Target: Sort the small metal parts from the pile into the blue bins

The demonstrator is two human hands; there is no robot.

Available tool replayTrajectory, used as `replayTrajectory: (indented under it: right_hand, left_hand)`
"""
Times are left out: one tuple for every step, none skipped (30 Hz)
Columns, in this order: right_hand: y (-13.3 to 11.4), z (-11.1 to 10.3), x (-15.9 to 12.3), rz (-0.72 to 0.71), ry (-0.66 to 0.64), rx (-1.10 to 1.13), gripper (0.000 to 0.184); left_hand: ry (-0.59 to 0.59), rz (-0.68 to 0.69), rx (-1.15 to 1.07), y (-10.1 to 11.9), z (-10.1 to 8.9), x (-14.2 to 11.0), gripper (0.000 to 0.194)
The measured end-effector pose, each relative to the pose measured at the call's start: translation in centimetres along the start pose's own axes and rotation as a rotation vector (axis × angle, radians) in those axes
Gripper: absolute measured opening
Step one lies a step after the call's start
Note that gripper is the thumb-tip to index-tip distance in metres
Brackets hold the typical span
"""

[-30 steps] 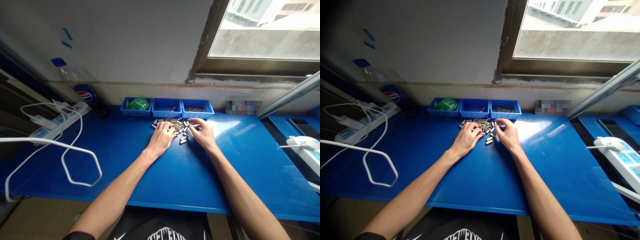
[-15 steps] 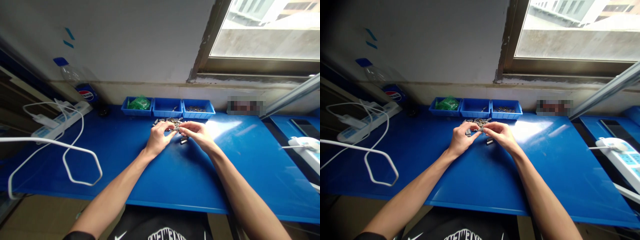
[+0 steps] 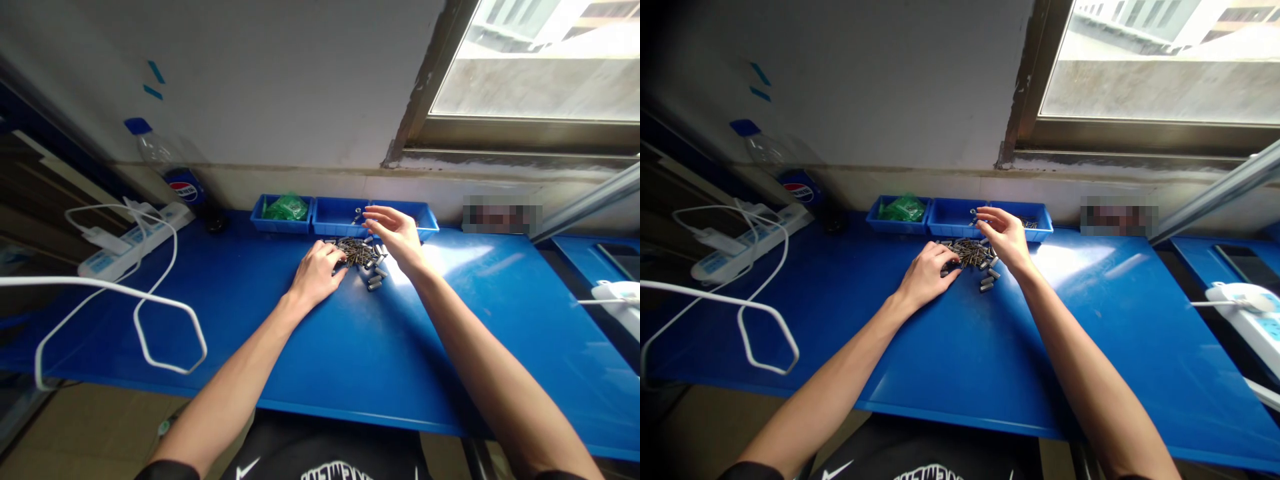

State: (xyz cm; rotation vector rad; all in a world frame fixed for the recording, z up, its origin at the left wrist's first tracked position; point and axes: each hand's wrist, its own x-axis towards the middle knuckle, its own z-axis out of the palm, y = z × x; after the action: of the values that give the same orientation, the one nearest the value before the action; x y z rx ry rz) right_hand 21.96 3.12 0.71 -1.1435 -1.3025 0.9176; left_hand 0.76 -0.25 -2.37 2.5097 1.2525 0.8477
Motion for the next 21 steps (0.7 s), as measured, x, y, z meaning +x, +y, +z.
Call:
replayTrajectory:
  right_hand:
    - [-0.2,0.1,0.0,0.006,0.009,0.009,0.043]
    - [-0.4,0.1,-0.1,0.016,0.018,0.016,0.041]
    - [-0.6,0.1,-0.3,0.029,0.021,0.021,0.038]
    - [-0.8,0.0,-0.7,0.045,0.018,0.024,0.036]
    - [-0.9,-0.1,-1.1,0.061,0.017,0.024,0.035]
    - [-0.9,-0.3,-1.5,0.076,0.017,0.022,0.033]
    - [-0.8,-0.5,-1.9,0.090,0.021,0.020,0.032]
    - [-0.7,-0.7,-2.3,0.102,0.028,0.021,0.032]
    - [-0.5,-0.9,-2.7,0.114,0.036,0.026,0.031]
    - [-0.3,-1.0,-3.0,0.124,0.042,0.037,0.030]
    - [-0.1,-1.2,-3.3,0.134,0.048,0.053,0.029]
    - [0.1,-1.3,-3.5,0.142,0.057,0.071,0.028]
    - [0.3,-1.4,-3.7,0.147,0.066,0.087,0.026]
    - [0.5,-1.4,-3.9,0.148,0.076,0.101,0.026]
    - [0.6,-1.5,-4.2,0.147,0.088,0.113,0.025]
    - [0.8,-1.5,-4.4,0.144,0.102,0.122,0.025]
    - [0.9,-1.6,-4.6,0.140,0.115,0.128,0.024]
    - [1.0,-1.7,-4.8,0.136,0.126,0.128,0.024]
    - [1.1,-1.8,-5.0,0.135,0.132,0.125,0.024]
    - [1.2,-1.8,-5.2,0.137,0.131,0.117,0.024]
    - [1.2,-1.9,-5.4,0.138,0.126,0.109,0.023]
  left_hand:
    - [-0.002,-0.004,0.003,0.1,0.1,0.0,0.015]
    - [-0.004,-0.007,0.004,0.1,0.1,0.0,0.015]
    - [-0.005,-0.006,0.004,0.2,0.1,0.0,0.014]
    - [-0.005,-0.003,0.004,0.2,0.1,0.0,0.013]
    - [-0.004,0.003,0.006,0.3,0.1,0.0,0.012]
    - [-0.004,0.010,0.010,0.3,0.1,0.0,0.011]
    - [-0.003,0.017,0.017,0.3,0.1,0.0,0.010]
    - [-0.004,0.026,0.027,0.4,0.1,0.1,0.009]
    - [-0.006,0.035,0.041,0.5,0.1,0.2,0.010]
    - [-0.009,0.042,0.058,0.6,0.1,0.4,0.010]
    - [-0.015,0.049,0.078,0.8,0.1,0.6,0.010]
    - [-0.026,0.053,0.101,1.0,0.0,1.0,0.011]
    - [-0.043,0.054,0.123,1.2,-0.1,1.4,0.012]
    - [-0.067,0.049,0.145,1.4,-0.2,1.9,0.013]
    - [-0.101,0.042,0.165,1.6,-0.4,2.4,0.015]
    - [-0.142,0.029,0.183,1.7,-0.6,3.0,0.017]
    - [-0.189,0.016,0.201,1.9,-0.8,3.5,0.018]
    - [-0.234,0.007,0.216,2.0,-1.0,4.0,0.017]
    - [-0.273,0.000,0.228,2.0,-1.1,4.4,0.016]
    - [-0.305,-0.005,0.236,2.1,-1.2,4.8,0.015]
    - [-0.330,-0.009,0.240,2.1,-1.2,5.1,0.014]
